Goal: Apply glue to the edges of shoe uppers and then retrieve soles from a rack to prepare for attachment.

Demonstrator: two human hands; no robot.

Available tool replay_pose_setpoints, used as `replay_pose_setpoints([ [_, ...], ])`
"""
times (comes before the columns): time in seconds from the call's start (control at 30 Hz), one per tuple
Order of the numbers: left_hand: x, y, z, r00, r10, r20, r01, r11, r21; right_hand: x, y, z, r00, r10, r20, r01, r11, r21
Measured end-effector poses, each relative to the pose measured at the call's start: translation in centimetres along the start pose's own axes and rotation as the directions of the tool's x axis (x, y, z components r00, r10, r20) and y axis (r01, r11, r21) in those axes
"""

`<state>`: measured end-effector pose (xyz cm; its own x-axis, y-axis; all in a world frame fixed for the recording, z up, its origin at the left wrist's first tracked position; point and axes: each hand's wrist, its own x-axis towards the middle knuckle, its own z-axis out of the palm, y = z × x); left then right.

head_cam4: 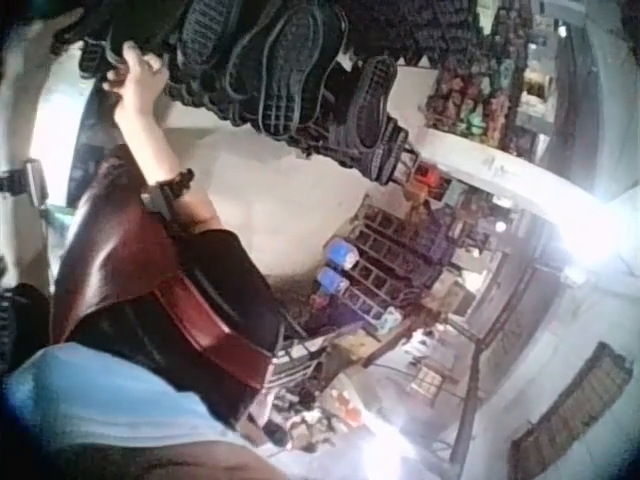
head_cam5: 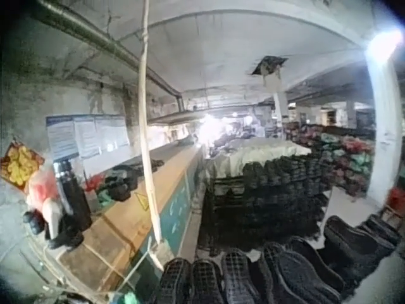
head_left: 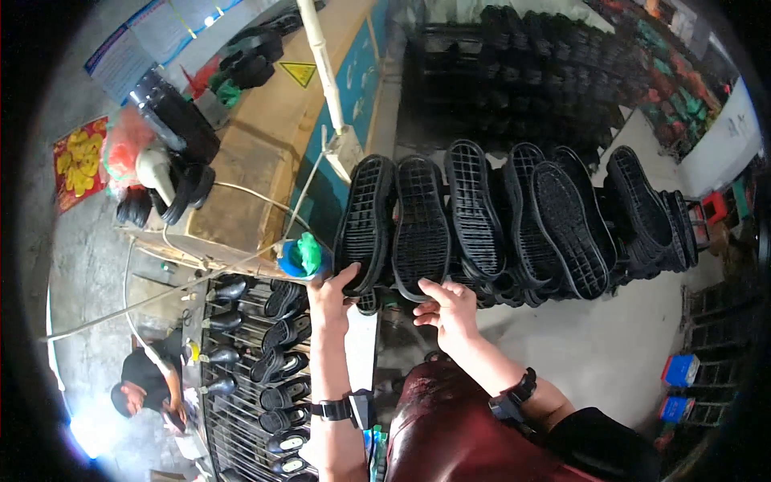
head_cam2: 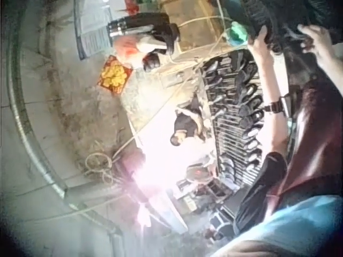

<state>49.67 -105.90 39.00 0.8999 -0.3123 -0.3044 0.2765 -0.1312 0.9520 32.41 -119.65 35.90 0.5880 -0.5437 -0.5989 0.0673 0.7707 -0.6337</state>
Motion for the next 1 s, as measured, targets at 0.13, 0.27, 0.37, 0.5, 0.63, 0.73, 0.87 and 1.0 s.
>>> replay_pose_setpoints([
  [0.13,-1.3,-1.0,-1.3,0.975,0.144,0.167,-0.152,0.988,0.033,0.5,-1.7,1.1,0.959,0.206,0.197,-0.224,0.972,0.073],
  [0.27,-5.6,-1.7,-2.9,0.998,0.060,0.034,-0.044,0.934,-0.356,2.2,-0.4,0.9,0.994,0.045,0.098,-0.028,0.986,-0.167],
  [0.37,-14.5,-2.2,-8.4,0.994,0.072,-0.083,-0.082,0.989,-0.123,3.0,1.4,-1.9,0.994,-0.091,-0.061,0.077,0.978,-0.196],
  [0.5,-23.5,-7.2,-16.8,0.975,-0.047,-0.218,0.148,0.867,0.476,-3.0,-0.8,-4.5,0.954,-0.270,0.128,0.298,0.891,-0.341],
  [0.63,-23.4,-8.8,-20.8,0.989,0.141,-0.050,-0.057,0.668,0.742,-8.7,-3.4,-11.4,0.948,-0.242,0.207,0.303,0.489,-0.818],
  [0.73,-14.6,-14.3,-21.1,0.952,0.037,0.305,-0.291,0.426,0.857,-12.1,-3.6,-12.5,0.792,-0.524,0.314,0.540,0.359,-0.761],
  [0.87,-1.3,-26.1,-21.3,0.916,-0.011,0.400,-0.396,0.111,0.911,-13.8,-9.4,-12.3,0.779,-0.278,0.562,0.542,-0.152,-0.827],
  [1.0,9.7,-29.2,-18.6,0.843,0.216,0.492,-0.490,-0.066,0.869,-15.8,-5.7,-0.3,0.689,-0.044,0.723,0.691,-0.262,-0.674],
])
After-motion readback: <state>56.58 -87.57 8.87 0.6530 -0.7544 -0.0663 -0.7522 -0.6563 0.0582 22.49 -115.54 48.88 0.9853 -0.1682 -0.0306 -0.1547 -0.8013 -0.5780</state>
